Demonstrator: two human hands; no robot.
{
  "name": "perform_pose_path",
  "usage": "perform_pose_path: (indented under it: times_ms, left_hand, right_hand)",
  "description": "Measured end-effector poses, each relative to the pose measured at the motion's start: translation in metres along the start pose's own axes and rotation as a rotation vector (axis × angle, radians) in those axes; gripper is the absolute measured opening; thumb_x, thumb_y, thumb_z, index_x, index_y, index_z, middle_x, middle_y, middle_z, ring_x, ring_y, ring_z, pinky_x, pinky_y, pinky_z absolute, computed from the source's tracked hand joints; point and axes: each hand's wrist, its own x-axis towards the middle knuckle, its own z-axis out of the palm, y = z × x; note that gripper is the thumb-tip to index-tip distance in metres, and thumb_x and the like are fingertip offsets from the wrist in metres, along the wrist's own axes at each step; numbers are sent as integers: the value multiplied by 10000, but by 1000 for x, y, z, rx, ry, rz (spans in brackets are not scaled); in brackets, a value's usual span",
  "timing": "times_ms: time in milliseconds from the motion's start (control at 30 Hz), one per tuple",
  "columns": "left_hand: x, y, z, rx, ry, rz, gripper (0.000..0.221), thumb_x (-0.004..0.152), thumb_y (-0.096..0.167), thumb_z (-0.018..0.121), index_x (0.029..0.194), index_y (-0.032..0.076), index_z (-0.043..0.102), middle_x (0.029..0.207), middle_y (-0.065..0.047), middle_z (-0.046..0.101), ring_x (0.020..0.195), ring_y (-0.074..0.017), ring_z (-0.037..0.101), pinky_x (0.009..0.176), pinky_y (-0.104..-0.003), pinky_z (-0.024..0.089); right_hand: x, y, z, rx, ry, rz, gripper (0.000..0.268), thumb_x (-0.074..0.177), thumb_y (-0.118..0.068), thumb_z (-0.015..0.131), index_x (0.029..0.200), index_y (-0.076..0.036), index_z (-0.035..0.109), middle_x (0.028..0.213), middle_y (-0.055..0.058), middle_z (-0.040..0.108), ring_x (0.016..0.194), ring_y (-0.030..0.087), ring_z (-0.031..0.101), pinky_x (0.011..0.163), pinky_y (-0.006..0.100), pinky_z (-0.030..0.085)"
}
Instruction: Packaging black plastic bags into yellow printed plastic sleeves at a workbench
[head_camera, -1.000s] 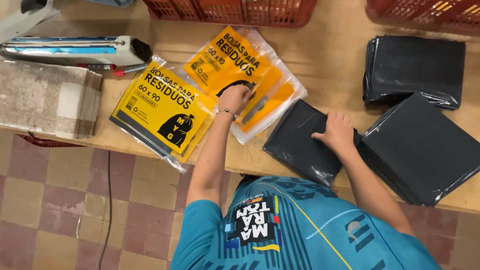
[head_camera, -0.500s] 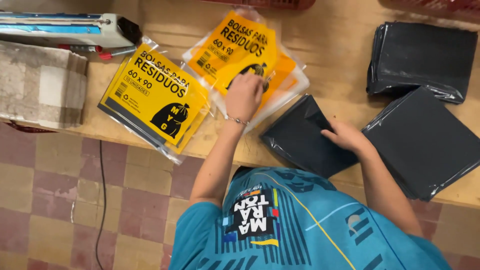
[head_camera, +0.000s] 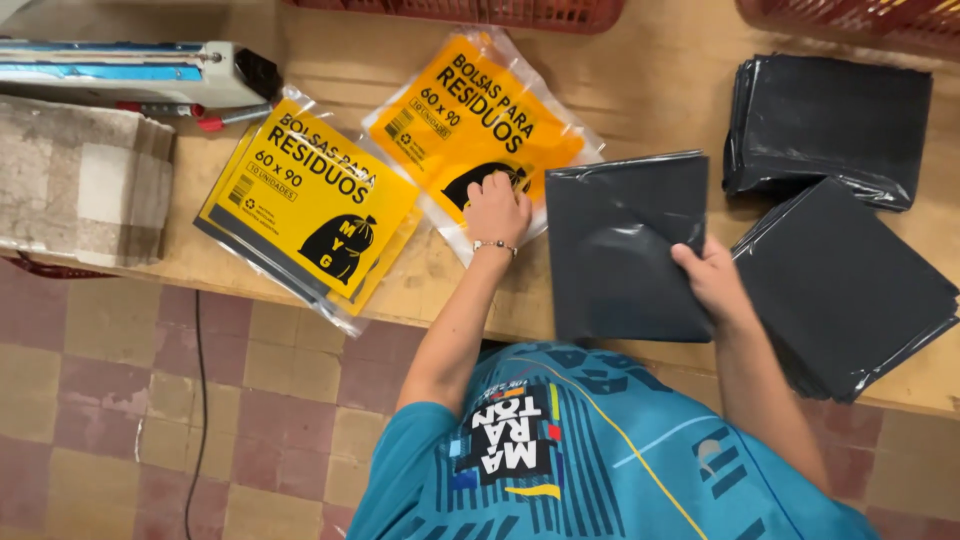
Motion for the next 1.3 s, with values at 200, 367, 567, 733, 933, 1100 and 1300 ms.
perform_pose_path:
  times_ms: [200,367,567,733,933,1100,1300]
  left_hand:
    - [0,-13,25,-93,104,189,71,837,158,637,774,134,660,752,-30,607,777,-232,637,698,-323,587]
    - [9,-14,19,-138,-118,62,149,850,244,704,800,138,611,843,-27,596,937,-252,606,769,-361,593]
    - [5,3,-1,-10,-49,58,139,890,311,682,831,206,614,895,31,514,996,-213,522,651,-369,610]
    - [2,11,-11,0,9,67,172,914,359,649,823,217,612,888,45,492,997,-200,516,653,-373,602]
    - [0,-1,20,-23,153,159,87,820,253,671,819,234,587,910,68,533,1075,-181,562,745,-318,597]
    - [1,-1,29,17,221,187,235,764,310,770,902,220,602,1005,22,585,1183,-240,563,947,-415,548]
    - [6,0,50,7,254,228,273,769,314,769,922,211,567,1002,16,555,1189,-252,551,986,-454,519]
  right_hand:
    - [-7,-18,42,66,55,109,124,1016,-143,672,1101,-61,633,769,142,685,601,191,697,441,342,583]
    - [-6,-22,37,6,17,81,157,1007,-136,672,1116,-25,650,794,163,680,628,205,684,466,355,580]
    - [-18,-33,36,7,5,105,193,990,-110,680,1159,-17,671,830,203,715,671,255,706,519,415,613]
    - [-20,-33,39,19,73,148,190,991,-146,678,1138,-27,658,770,179,683,583,221,681,422,341,574]
    - [-16,-32,48,56,93,163,179,991,-142,651,1133,-33,646,763,194,680,575,230,684,406,329,563]
    - [-37,-68,45,-14,35,130,134,977,-113,665,1090,-40,675,751,168,681,585,210,667,421,345,569]
    - [-28,-45,34,-11,35,74,97,977,-114,660,1057,-59,663,756,125,666,593,175,652,427,308,561]
